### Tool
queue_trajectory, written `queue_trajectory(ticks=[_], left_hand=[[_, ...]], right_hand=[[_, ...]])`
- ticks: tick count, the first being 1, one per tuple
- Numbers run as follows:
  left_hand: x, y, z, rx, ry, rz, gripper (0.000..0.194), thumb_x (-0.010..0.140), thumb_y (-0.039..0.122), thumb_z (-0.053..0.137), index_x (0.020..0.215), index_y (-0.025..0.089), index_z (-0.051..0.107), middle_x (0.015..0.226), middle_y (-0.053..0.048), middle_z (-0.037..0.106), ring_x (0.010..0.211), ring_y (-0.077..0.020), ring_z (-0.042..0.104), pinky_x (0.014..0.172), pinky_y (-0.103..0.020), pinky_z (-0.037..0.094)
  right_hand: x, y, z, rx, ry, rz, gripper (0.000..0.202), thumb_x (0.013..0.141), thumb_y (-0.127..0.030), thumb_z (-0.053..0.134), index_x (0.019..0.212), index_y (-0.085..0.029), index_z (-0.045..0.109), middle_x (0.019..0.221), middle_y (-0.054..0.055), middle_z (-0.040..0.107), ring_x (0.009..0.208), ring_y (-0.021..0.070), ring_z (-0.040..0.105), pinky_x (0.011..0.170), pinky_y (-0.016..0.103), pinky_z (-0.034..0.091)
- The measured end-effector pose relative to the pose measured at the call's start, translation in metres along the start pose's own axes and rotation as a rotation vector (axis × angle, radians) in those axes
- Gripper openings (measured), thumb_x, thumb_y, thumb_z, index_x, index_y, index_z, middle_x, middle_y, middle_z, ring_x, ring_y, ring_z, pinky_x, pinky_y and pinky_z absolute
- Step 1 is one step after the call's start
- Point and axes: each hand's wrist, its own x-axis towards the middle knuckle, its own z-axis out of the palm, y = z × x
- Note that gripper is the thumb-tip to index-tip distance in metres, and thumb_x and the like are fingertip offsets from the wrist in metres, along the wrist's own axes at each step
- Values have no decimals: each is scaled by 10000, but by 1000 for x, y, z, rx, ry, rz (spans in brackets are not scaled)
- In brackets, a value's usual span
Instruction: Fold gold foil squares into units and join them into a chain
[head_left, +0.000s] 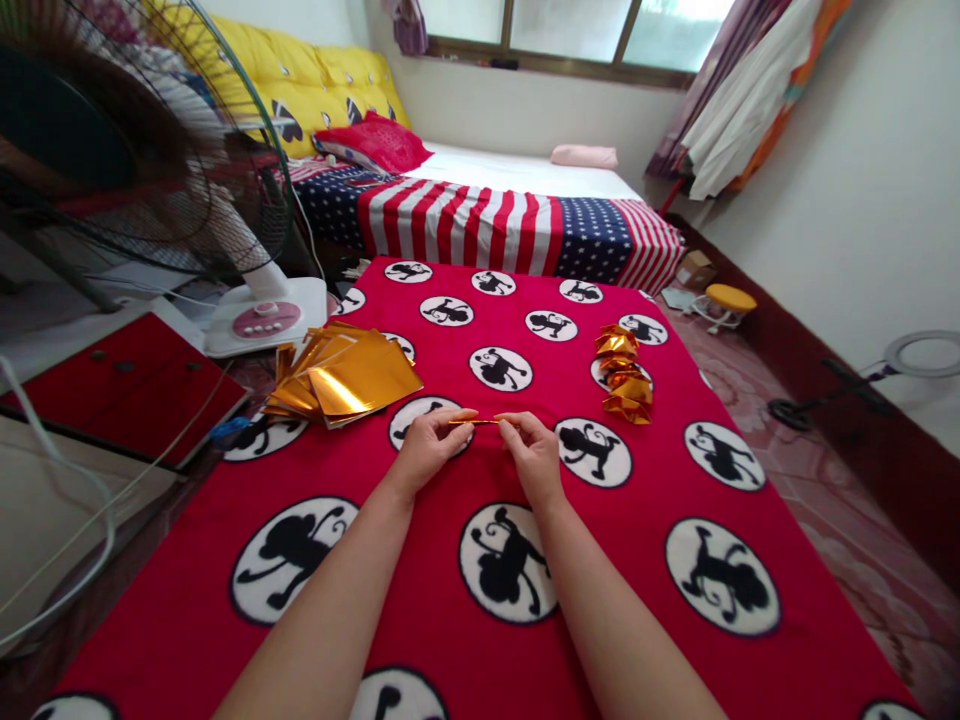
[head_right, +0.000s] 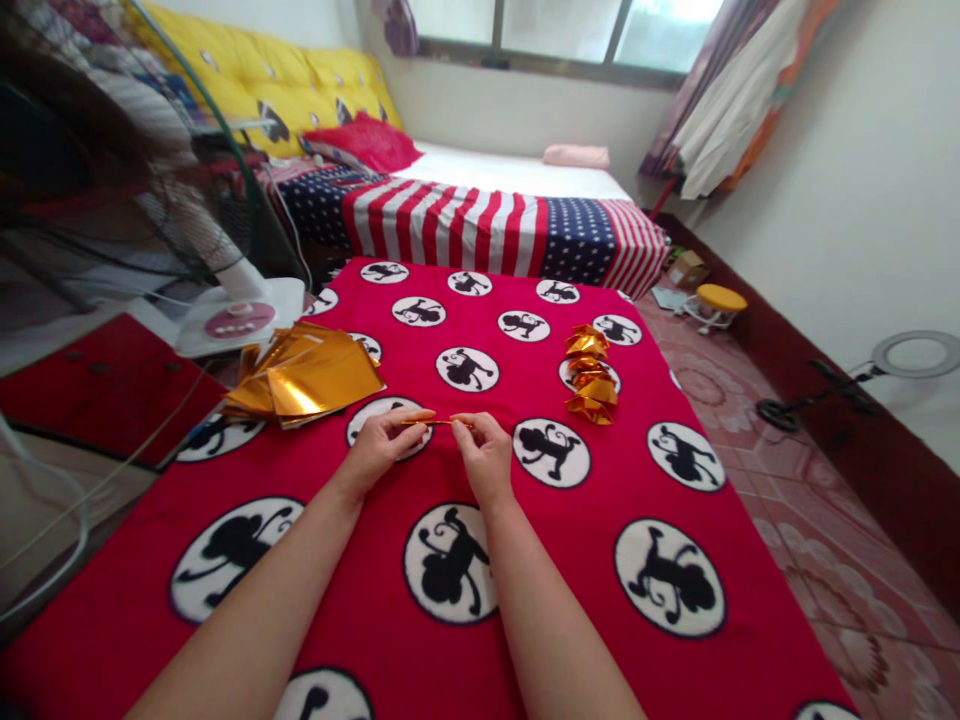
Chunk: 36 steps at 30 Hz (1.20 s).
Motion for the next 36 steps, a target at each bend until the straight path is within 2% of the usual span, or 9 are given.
queue_trajectory(ticks=[4, 6, 11, 14, 20, 24, 31, 36], left_hand=[[-2, 5, 1, -90, -12, -78, 333, 797, 360, 648, 1026, 142, 752, 901, -80, 694, 701, -144, 629, 582, -223, 503], [-1, 4, 2, -104, 27, -85, 326, 798, 367, 653, 1022, 150, 751, 833, -60, 686, 651, -134, 612, 556, -221, 489], [4, -7, 0, -5, 202, 110, 191, 774, 314, 714, 892, 176, 774, 783, -42, 692, 691, -142, 614, 640, -242, 493], [5, -10, -2, -4, 264, 157, 165, 771, 311, 726, 861, 181, 774, 817, -51, 707, 708, -147, 622, 640, -246, 491], [3, -3, -3, 14, 247, 216, 146, 802, 302, 695, 735, 179, 737, 731, -32, 684, 675, -139, 604, 625, -241, 471], [0, 3, -4, 46, 257, 261, 251, 817, 267, 662, 586, 170, 644, 675, -20, 636, 682, -142, 589, 671, -256, 456], [-2, 4, -4, 35, 250, 236, 260, 832, 267, 617, 592, 170, 594, 684, -13, 592, 687, -145, 561, 668, -260, 433], [-4, 5, 0, 67, 355, 199, 255, 861, 280, 566, 638, 173, 631, 651, -3, 572, 641, -129, 526, 618, -244, 415]], right_hand=[[0, -1, 0, -14, 15, 5, 223, 833, -391, 629, 835, -181, 704, 723, 4, 605, 594, 124, 519, 551, 245, 406], [0, -1, 0, -25, 28, 7, 230, 838, -392, 625, 796, -177, 695, 681, -6, 580, 581, 121, 506, 547, 244, 392], [0, -3, -2, -22, 39, 15, 249, 848, -395, 614, 743, -176, 671, 610, -25, 528, 556, 115, 475, 536, 241, 364], [-1, -4, -2, -23, 28, 18, 258, 843, -396, 616, 713, -177, 658, 589, -30, 512, 545, 112, 454, 530, 240, 349], [-1, -3, -3, 7, 12, 56, 260, 836, -405, 616, 713, -179, 655, 585, -31, 502, 542, 111, 445, 516, 238, 325], [-1, -3, -3, -9, -26, 36, 268, 827, -397, 623, 673, -178, 643, 593, -27, 502, 560, 113, 452, 531, 240, 332], [-2, -6, -2, -12, -56, 4, 283, 832, -377, 620, 635, -175, 610, 589, -29, 492, 562, 108, 439, 539, 237, 338], [-3, -5, 1, -78, -47, -89, 274, 860, -366, 608, 665, -177, 647, 613, -20, 516, 570, 108, 451, 546, 237, 351]])
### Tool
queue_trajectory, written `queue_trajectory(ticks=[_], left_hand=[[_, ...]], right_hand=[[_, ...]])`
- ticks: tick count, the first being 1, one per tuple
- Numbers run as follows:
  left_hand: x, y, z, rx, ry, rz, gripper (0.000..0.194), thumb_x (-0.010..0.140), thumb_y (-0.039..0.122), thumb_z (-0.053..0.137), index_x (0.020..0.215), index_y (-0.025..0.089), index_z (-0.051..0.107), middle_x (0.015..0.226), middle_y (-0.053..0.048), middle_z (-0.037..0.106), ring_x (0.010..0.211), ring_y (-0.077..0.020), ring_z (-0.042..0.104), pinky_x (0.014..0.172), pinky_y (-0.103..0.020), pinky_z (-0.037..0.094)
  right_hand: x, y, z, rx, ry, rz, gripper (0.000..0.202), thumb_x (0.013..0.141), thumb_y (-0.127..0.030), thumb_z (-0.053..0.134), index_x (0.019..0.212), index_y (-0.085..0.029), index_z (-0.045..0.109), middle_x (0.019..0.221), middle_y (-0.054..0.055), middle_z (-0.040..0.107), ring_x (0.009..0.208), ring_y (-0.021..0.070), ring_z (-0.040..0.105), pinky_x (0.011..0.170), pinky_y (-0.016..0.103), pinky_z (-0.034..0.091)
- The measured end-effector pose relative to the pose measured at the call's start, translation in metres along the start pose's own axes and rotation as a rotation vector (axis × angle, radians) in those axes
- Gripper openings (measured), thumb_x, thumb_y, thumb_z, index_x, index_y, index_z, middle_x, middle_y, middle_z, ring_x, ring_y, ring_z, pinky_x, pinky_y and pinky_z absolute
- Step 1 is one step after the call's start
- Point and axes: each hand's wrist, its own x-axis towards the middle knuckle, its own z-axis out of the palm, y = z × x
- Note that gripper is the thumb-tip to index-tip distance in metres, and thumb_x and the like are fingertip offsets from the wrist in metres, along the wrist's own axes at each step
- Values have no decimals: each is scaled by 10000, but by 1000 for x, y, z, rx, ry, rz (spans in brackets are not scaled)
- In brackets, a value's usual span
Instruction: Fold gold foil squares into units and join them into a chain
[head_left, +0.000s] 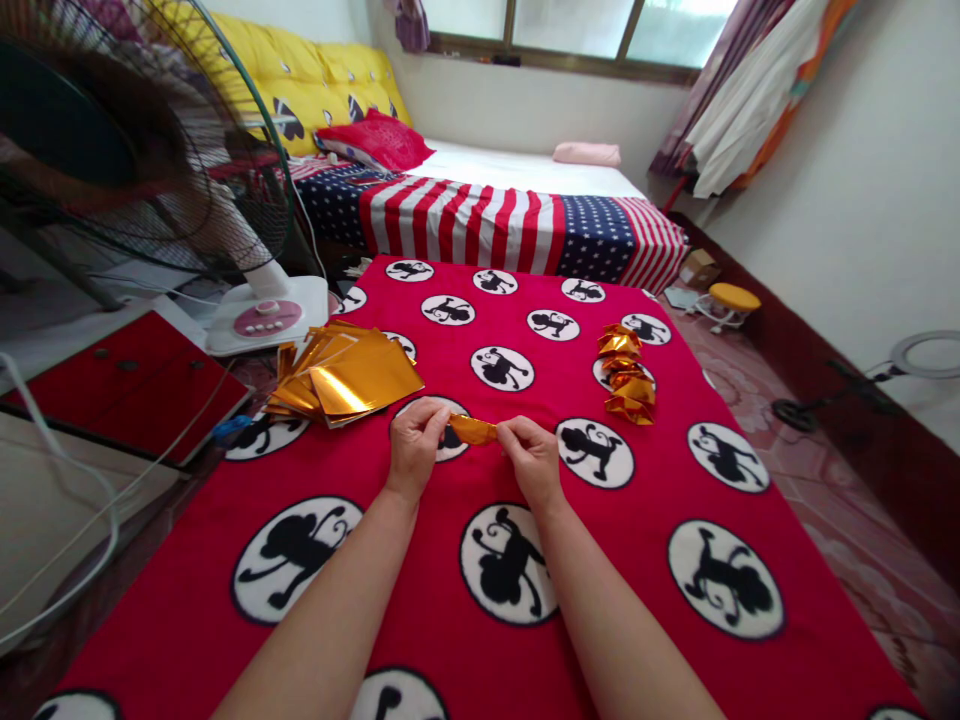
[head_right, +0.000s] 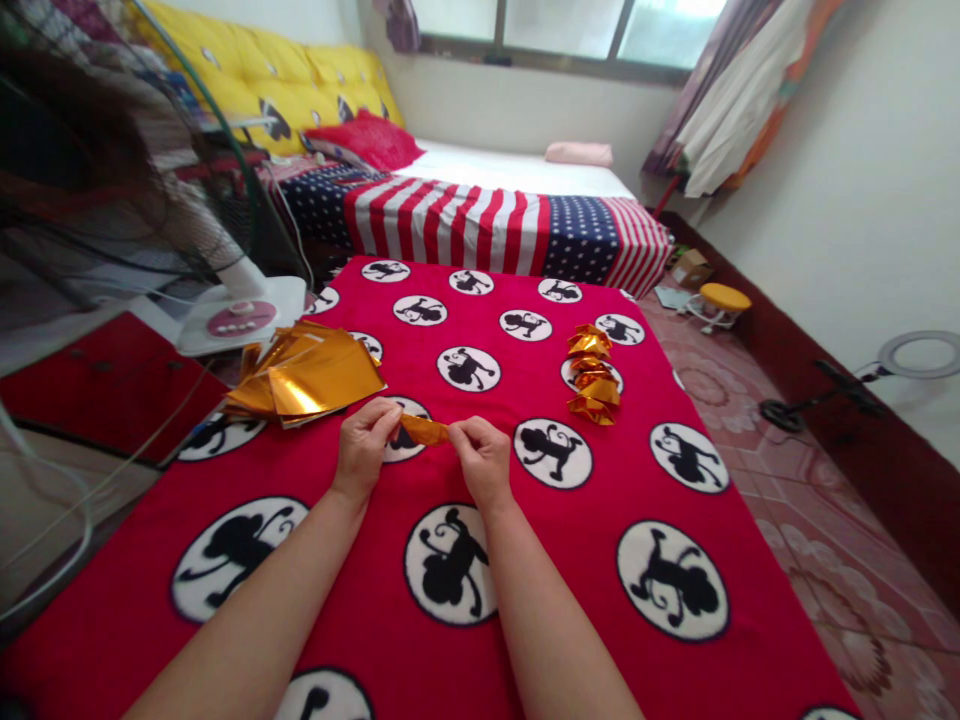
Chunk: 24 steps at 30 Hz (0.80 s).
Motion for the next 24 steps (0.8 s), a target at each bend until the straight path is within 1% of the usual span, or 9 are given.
queue_trajectory(ticks=[3, 7, 9, 11, 14, 16, 18, 21, 24], left_hand=[[-1, -2, 2, -22, 71, -63, 213, 862, 312, 577, 746, 172, 689, 646, 4, 588, 581, -111, 507, 559, -226, 403], [1, -7, 2, -121, 165, -183, 263, 863, 382, 581, 846, 157, 716, 602, 12, 594, 477, -83, 465, 442, -199, 341], [2, -8, 2, -163, 128, -197, 285, 859, 399, 590, 894, 150, 725, 675, -10, 648, 497, -79, 508, 435, -190, 357], [3, -7, 2, -165, 46, -186, 289, 839, 397, 628, 951, 153, 735, 773, -34, 693, 558, -91, 574, 462, -186, 407], [3, -7, 4, -117, -32, -148, 252, 789, 365, 697, 922, 158, 754, 845, -52, 721, 653, -124, 641, 558, -207, 496], [2, -8, 5, -111, -46, -131, 232, 784, 357, 705, 892, 160, 761, 867, -60, 727, 704, -146, 664, 630, -239, 540], [2, -9, 5, -127, -56, -132, 234, 784, 360, 706, 894, 161, 763, 884, -67, 728, 736, -161, 674, 663, -264, 561], [3, -9, 5, -121, -65, -120, 221, 762, 341, 730, 890, 165, 764, 904, -71, 729, 791, -177, 679, 713, -285, 567], [4, -9, 5, -96, -66, -95, 201, 747, 305, 740, 894, 170, 764, 904, -71, 729, 840, -182, 674, 773, -294, 552]], right_hand=[[-2, 1, 1, -40, 14, -28, 258, 865, -380, 607, 727, -184, 702, 628, -7, 561, 577, 118, 491, 554, 240, 383], [-4, 5, 0, -53, 90, 45, 271, 866, -415, 603, 837, -187, 746, 529, -23, 559, 471, 115, 485, 487, 238, 387], [-4, 6, -1, -62, 103, 46, 262, 865, -407, 609, 863, -188, 753, 536, -19, 586, 473, 119, 509, 490, 237, 403], [-4, 7, -1, -69, 95, 29, 245, 866, -390, 612, 880, -192, 755, 575, -8, 624, 507, 126, 545, 511, 236, 424], [-3, 6, -1, -73, 83, 12, 232, 868, -378, 614, 892, -193, 750, 628, 4, 659, 543, 134, 577, 538, 240, 454], [-3, 6, 0, -59, 81, 13, 231, 868, -376, 612, 907, -191, 745, 670, 12, 680, 554, 137, 594, 550, 246, 477], [-2, 5, 0, -36, 83, 19, 226, 863, -368, 615, 928, -190, 738, 743, 27, 706, 585, 145, 620, 572, 254, 505], [-2, 4, 0, -17, 90, 32, 220, 845, -357, 632, 954, -192, 728, 832, 42, 724, 634, 155, 645, 609, 267, 533], [-2, 4, 1, -5, 88, 40, 221, 836, -351, 639, 966, -193, 722, 841, 44, 728, 649, 159, 651, 632, 281, 545]])
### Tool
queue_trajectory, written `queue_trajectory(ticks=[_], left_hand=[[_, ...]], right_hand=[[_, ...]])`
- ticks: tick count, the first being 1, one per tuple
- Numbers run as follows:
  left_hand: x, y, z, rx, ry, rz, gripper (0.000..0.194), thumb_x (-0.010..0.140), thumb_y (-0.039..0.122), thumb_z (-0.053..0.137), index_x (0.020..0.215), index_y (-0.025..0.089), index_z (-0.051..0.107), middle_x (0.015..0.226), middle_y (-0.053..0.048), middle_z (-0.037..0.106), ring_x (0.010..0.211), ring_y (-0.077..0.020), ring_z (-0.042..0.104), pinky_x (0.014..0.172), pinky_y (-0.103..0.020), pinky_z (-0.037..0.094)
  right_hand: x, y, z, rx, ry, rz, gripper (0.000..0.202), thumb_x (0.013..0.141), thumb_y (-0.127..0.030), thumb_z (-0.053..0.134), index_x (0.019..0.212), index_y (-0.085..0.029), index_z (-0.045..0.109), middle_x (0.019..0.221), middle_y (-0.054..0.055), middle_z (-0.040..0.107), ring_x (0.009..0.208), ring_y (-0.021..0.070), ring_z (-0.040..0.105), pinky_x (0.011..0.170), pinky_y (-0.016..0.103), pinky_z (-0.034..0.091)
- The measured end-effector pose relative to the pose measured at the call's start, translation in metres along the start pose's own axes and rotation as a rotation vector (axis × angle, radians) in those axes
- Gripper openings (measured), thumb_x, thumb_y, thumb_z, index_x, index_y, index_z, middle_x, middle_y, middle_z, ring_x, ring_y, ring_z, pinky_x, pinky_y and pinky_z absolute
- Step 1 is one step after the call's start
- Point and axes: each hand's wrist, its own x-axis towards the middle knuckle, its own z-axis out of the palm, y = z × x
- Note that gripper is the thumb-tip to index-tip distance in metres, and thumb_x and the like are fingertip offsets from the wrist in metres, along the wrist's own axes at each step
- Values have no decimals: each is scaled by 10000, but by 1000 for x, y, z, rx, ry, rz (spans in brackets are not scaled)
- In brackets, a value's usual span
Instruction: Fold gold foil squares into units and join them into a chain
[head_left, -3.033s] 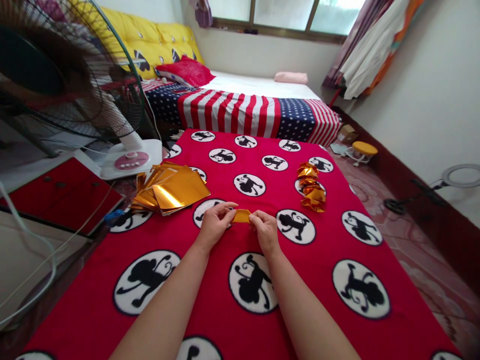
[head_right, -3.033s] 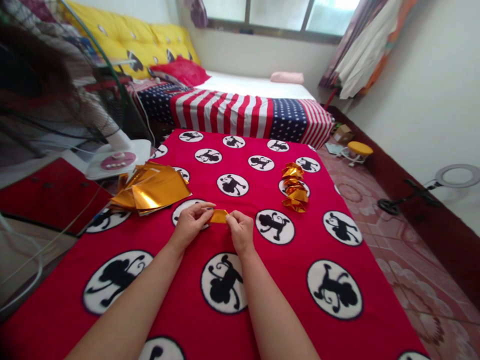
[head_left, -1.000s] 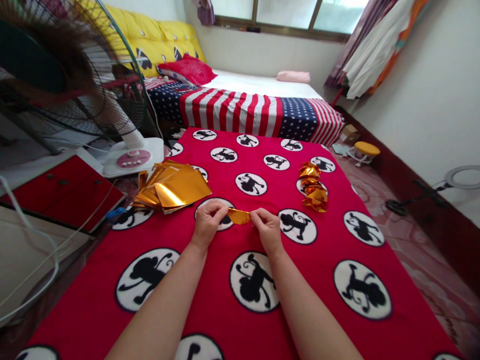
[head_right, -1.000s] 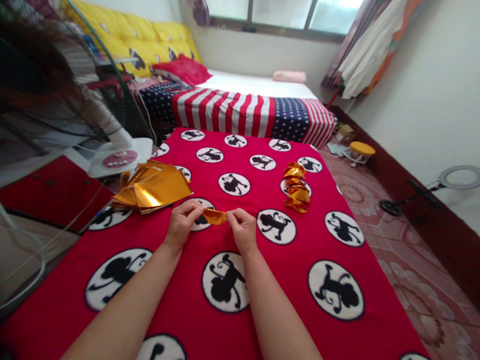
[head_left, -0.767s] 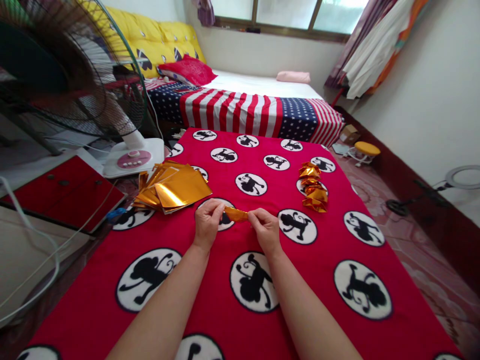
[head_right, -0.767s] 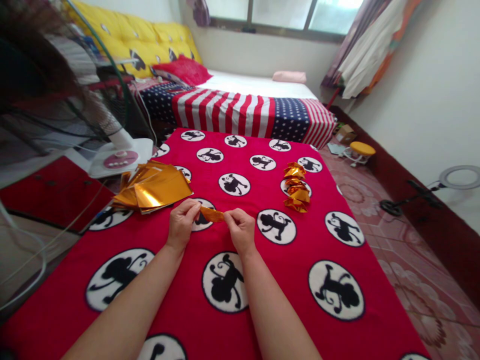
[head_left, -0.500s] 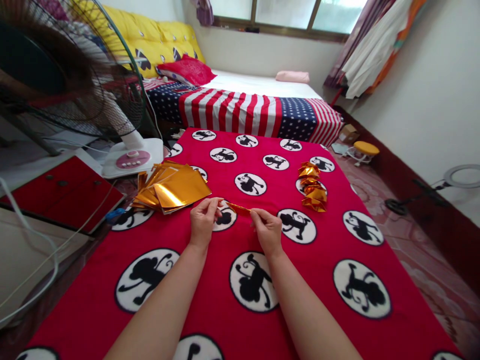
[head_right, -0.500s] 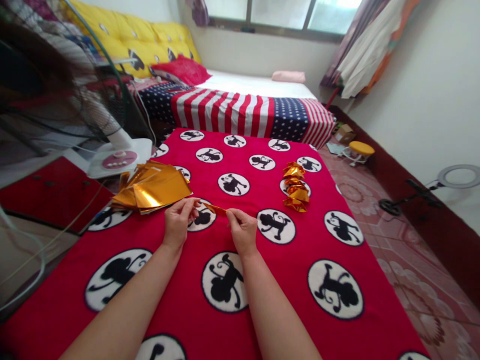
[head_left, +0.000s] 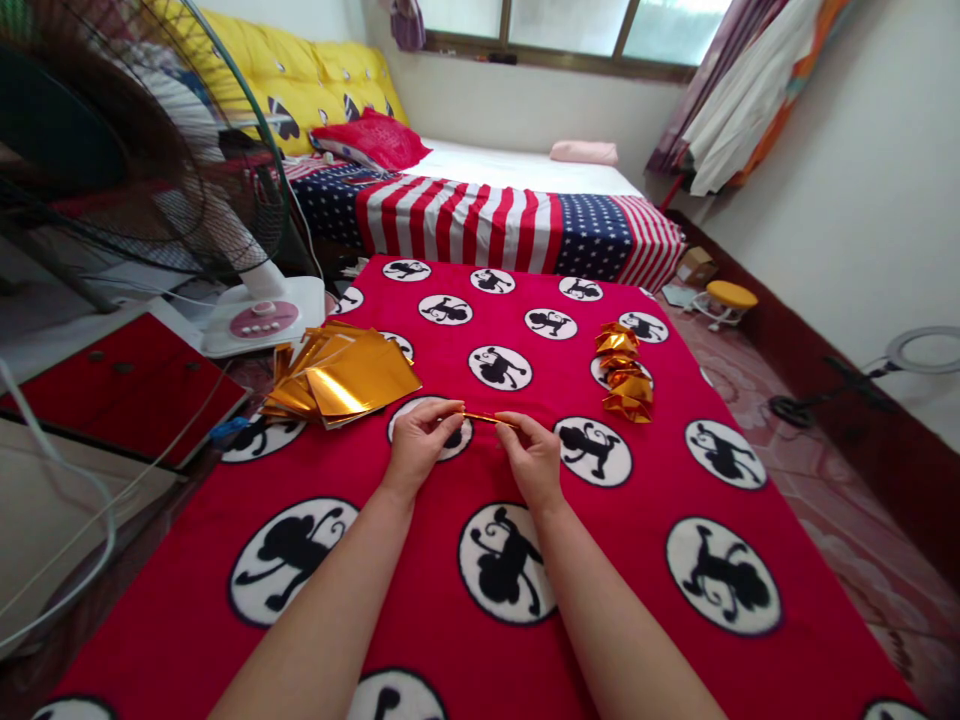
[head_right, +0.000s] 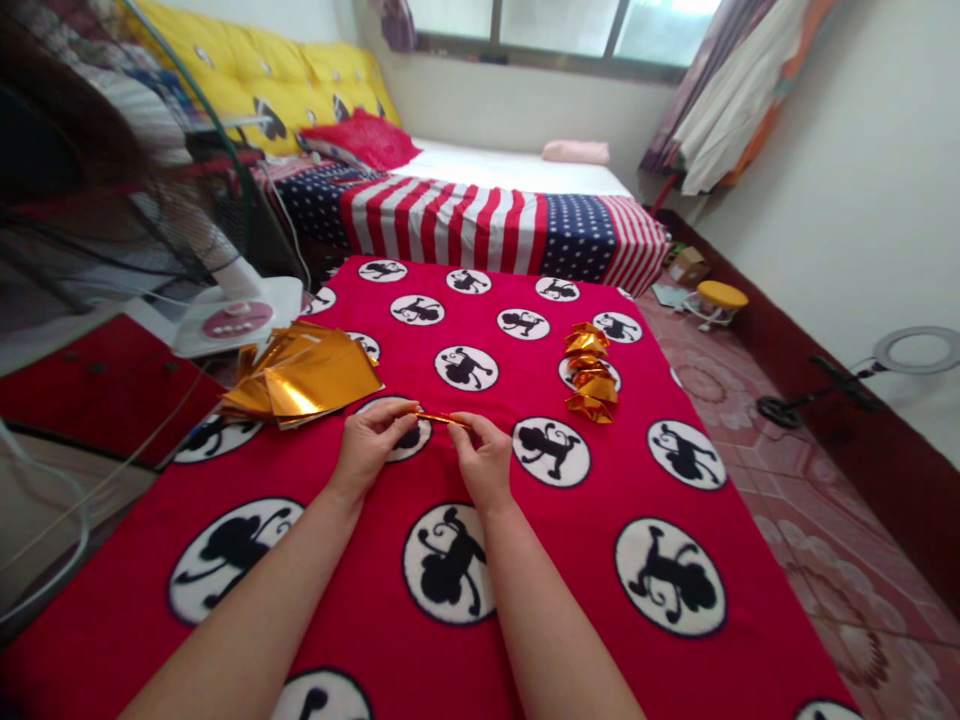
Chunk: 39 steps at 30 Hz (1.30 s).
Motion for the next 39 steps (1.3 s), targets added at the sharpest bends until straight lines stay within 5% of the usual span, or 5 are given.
queue_trajectory(ticks=[7, 18, 25, 30, 39], left_hand=[[0, 1, 0, 46, -45, 54, 150, 747, 220, 684, 876, 173, 744, 886, -58, 692, 826, -169, 654, 731, -268, 537], [-8, 7, 7, 569, -65, 267, 274, 819, 161, 554, 1058, 176, 686, 934, -65, 660, 783, -163, 613, 731, -273, 497], [-9, 12, 11, 909, -187, 262, 142, 834, 192, 523, 788, 183, 657, 809, -73, 696, 786, -218, 625, 722, -311, 457], [-9, 14, 9, 980, -223, 247, 159, 844, 203, 494, 743, 190, 616, 791, -79, 691, 751, -224, 621, 667, -313, 415], [-6, 17, 9, 1158, -224, 156, 217, 849, 200, 459, 738, 174, 644, 775, -118, 705, 758, -278, 645, 667, -355, 401]], right_hand=[[0, 5, 4, 76, -23, -14, 223, 825, -289, 625, 1016, -195, 688, 987, 70, 733, 897, 212, 697, 840, 346, 561], [-3, 4, 2, -143, 5, -35, 162, 827, -232, 525, 885, -210, 674, 735, -1, 675, 621, 146, 582, 606, 248, 454], [-3, 4, -1, -174, 7, -11, 171, 836, -248, 512, 848, -215, 679, 660, -15, 648, 562, 144, 560, 573, 249, 436], [1, 8, 1, -345, 79, -94, 198, 834, -220, 500, 893, -202, 688, 812, 40, 717, 707, 184, 636, 679, 280, 477], [1, 6, 3, -552, 24, -171, 209, 836, -173, 486, 867, -185, 692, 850, 71, 719, 767, 204, 657, 742, 303, 472]])
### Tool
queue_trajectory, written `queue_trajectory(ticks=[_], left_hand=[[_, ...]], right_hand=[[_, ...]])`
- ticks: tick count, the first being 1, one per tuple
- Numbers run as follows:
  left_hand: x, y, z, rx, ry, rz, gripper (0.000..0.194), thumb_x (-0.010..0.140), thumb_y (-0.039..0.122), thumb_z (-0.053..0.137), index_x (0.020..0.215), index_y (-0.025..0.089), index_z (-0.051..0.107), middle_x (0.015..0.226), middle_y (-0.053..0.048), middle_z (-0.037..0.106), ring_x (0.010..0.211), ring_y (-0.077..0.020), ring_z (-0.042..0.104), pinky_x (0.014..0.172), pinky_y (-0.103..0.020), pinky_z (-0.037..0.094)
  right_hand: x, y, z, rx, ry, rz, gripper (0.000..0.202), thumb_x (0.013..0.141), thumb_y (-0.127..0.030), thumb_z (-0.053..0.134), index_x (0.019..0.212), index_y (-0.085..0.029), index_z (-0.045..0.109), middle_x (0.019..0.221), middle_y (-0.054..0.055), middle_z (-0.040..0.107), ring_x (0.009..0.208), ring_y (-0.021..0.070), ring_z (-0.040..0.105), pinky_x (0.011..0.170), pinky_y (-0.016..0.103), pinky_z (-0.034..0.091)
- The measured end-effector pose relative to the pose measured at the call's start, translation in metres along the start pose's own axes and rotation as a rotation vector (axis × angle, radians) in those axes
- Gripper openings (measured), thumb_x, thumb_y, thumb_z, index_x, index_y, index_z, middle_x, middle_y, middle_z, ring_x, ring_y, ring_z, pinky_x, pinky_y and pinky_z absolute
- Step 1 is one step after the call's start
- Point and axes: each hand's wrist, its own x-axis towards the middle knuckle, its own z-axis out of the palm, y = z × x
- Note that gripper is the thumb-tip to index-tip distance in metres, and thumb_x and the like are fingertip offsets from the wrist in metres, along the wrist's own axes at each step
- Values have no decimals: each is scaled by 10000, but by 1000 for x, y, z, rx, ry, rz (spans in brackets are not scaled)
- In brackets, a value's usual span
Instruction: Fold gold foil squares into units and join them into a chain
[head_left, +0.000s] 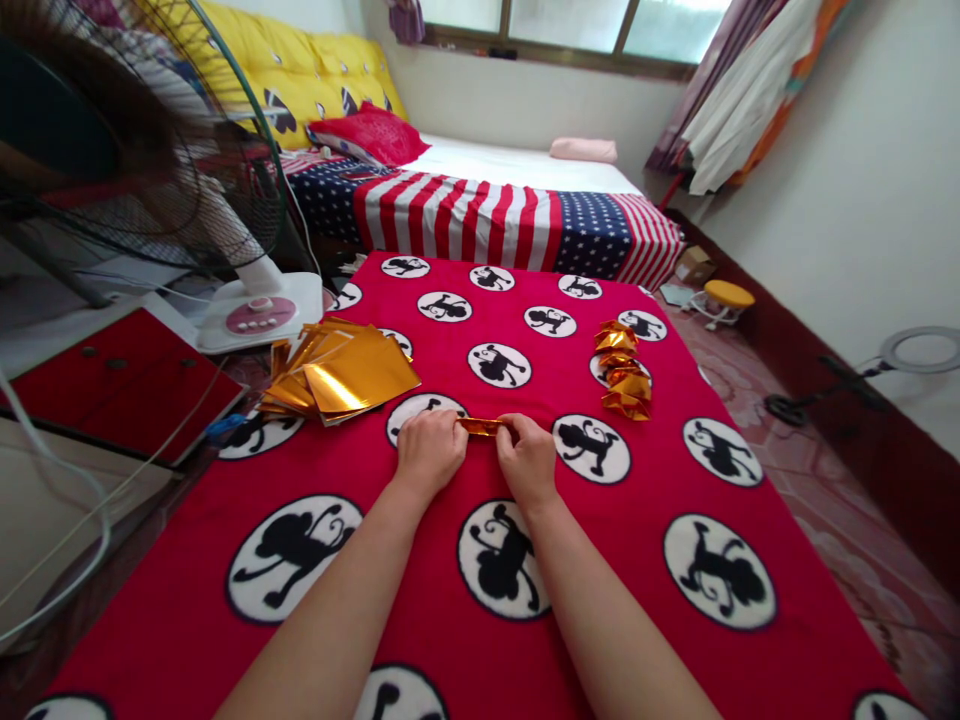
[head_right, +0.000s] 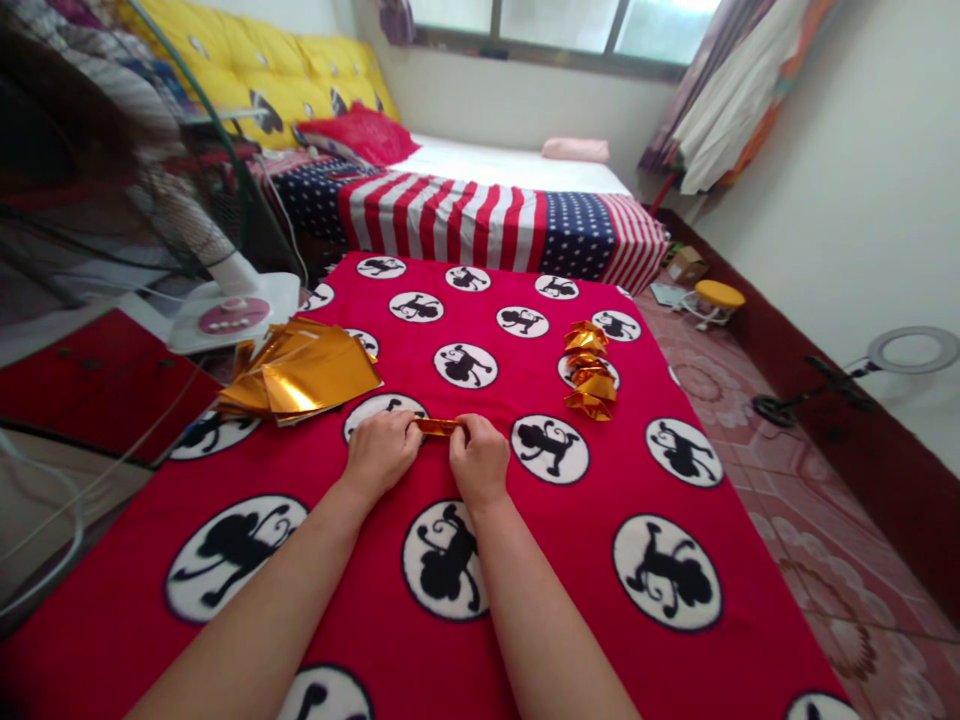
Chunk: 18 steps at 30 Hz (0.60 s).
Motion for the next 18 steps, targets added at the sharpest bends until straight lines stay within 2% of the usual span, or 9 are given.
queue_trajectory(ticks=[7, 13, 18], left_hand=[[2, -6, -2, 18, -67, 79, 240, 872, 215, 428, 798, 185, 654, 821, -87, 713, 795, -239, 650, 674, -323, 410], [4, -3, -4, 24, -110, 46, 232, 847, 228, 441, 813, 199, 669, 855, -69, 718, 812, -227, 651, 674, -309, 410], [6, -1, -4, 9, -108, 52, 295, 919, 281, 402, 801, 200, 659, 855, -61, 720, 800, -209, 652, 657, -300, 389]], right_hand=[[2, -2, 1, -49, -22, -6, 225, 858, -162, 456, 888, -168, 679, 868, 86, 717, 808, 212, 661, 762, 300, 468], [4, -4, 0, -45, -34, -5, 217, 856, -168, 465, 896, -163, 678, 860, 80, 716, 793, 207, 661, 739, 292, 474], [5, 1, 3, -21, -6, -7, 242, 869, -174, 458, 916, -165, 695, 900, 94, 732, 823, 217, 671, 773, 307, 491]])
